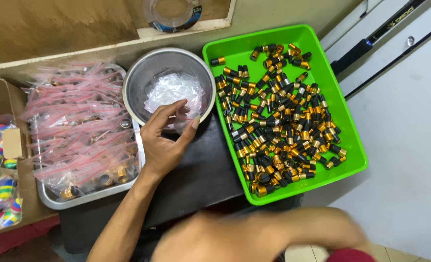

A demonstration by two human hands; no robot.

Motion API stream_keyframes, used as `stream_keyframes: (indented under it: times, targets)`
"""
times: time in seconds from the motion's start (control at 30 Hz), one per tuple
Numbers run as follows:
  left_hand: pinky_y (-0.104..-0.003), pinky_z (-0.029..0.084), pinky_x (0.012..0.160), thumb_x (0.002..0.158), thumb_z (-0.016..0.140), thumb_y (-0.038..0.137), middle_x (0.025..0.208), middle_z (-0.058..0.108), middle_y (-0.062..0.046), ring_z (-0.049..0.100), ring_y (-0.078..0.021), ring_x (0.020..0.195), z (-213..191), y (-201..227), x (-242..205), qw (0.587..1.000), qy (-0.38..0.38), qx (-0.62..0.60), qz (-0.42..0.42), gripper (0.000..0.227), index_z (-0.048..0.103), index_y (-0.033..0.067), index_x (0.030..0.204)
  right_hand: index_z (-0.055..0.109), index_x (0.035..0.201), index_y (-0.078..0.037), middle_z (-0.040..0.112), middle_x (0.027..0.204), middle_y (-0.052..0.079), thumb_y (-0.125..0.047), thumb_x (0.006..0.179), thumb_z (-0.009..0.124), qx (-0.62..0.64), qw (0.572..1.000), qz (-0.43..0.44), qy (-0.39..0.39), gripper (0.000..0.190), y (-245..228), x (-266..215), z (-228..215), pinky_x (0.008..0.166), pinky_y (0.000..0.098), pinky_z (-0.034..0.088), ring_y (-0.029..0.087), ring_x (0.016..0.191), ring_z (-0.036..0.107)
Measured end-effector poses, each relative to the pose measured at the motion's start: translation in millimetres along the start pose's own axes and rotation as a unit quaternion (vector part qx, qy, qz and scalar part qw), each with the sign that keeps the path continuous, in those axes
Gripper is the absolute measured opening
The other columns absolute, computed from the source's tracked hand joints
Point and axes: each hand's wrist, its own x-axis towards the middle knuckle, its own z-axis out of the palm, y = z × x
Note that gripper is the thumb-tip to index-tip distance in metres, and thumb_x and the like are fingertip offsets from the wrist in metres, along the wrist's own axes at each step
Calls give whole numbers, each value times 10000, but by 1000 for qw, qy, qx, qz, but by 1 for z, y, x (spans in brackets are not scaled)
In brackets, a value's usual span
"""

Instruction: The person is packing small gold-and-black components into small plastic bags, sealing them, and placing the filled bags onto a tray.

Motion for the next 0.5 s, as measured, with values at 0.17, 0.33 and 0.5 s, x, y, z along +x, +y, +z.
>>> stream_keyframes:
  times: [0.17, 0.33, 0.5]
  targets:
    - [-342, 549, 874, 929, 780, 176, 1046, 737, -146, 706, -231, 933, 0, 6, 2, 999, 0, 19, 41, 384, 680, -13, 1247, 741, 1068, -118, 788, 1061, 18, -287, 988, 610, -409, 791, 26, 454, 229, -94, -85, -115, 885, 311, 570, 142, 977, 720]
    - [-310, 550, 855, 903, 796, 167, 1001, 746, -126, 703, -190, 859, 6, 13, 0, 999, -25, -15, 33, 386, 682, -20, 1222, 638, 1269, -27, 668, 1298, 180, -169, 1071, 520, -430, 664, 141, 595, 271, -91, -145, -226, 1007, 511, 542, 323, 1148, 667]
    - [-288, 555, 827, 910, 778, 152, 923, 736, -92, 711, -162, 821, 9, 13, -3, 998, -50, -38, 5, 361, 688, -14, 1218, 623, 1342, 88, 562, 1414, 332, 7, 1053, 513, -527, 564, 234, 592, 319, -68, -180, -290, 1049, 651, 471, 516, 1222, 578]
